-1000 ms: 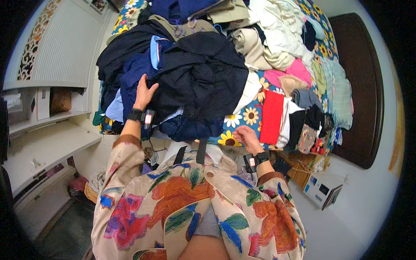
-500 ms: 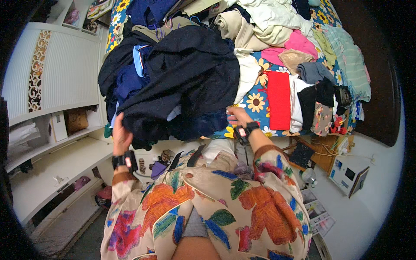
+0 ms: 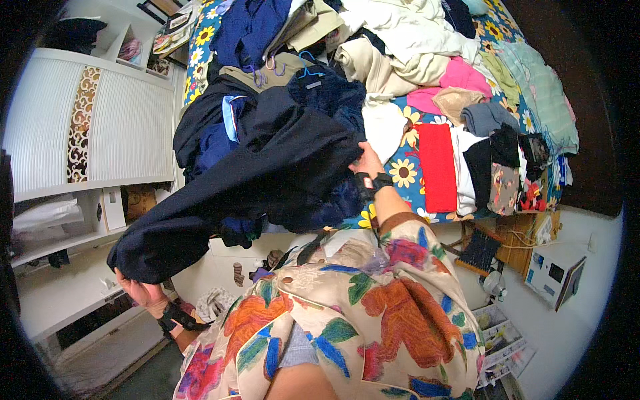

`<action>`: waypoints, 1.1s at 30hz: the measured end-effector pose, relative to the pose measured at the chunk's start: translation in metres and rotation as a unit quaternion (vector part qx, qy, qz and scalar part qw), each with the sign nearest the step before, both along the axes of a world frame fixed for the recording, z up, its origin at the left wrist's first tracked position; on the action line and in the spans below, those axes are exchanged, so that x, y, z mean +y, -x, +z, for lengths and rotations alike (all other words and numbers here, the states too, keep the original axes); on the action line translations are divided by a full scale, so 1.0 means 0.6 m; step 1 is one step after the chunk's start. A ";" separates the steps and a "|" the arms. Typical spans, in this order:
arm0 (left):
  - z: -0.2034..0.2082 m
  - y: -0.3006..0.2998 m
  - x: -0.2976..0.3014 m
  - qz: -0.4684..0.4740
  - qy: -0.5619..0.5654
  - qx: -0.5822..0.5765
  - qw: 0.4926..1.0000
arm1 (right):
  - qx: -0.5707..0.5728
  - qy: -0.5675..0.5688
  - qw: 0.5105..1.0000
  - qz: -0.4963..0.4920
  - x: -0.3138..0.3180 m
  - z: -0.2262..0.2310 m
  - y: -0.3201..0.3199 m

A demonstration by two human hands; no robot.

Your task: The person folds a dark blue shirt, a light blue shirt, a purple towel, and dark pants on a bed. The person places the folded items into a closet.

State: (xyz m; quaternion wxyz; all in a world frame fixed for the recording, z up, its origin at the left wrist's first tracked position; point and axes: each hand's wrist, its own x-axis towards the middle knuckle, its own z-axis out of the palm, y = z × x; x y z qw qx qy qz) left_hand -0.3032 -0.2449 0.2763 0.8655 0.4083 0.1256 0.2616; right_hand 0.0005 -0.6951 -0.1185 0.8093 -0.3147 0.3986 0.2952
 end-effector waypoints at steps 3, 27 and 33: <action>0.028 0.020 0.026 0.042 -0.005 -0.003 0.999 | -0.210 -0.027 0.975 -0.062 -0.023 0.130 -0.053; -0.229 -0.329 -0.309 -0.416 -0.220 0.278 0.838 | -0.699 0.112 0.413 0.573 0.131 0.427 0.116; -0.403 -0.276 -0.341 -0.548 -0.402 0.425 0.597 | -0.628 0.015 0.408 0.663 0.116 0.317 0.206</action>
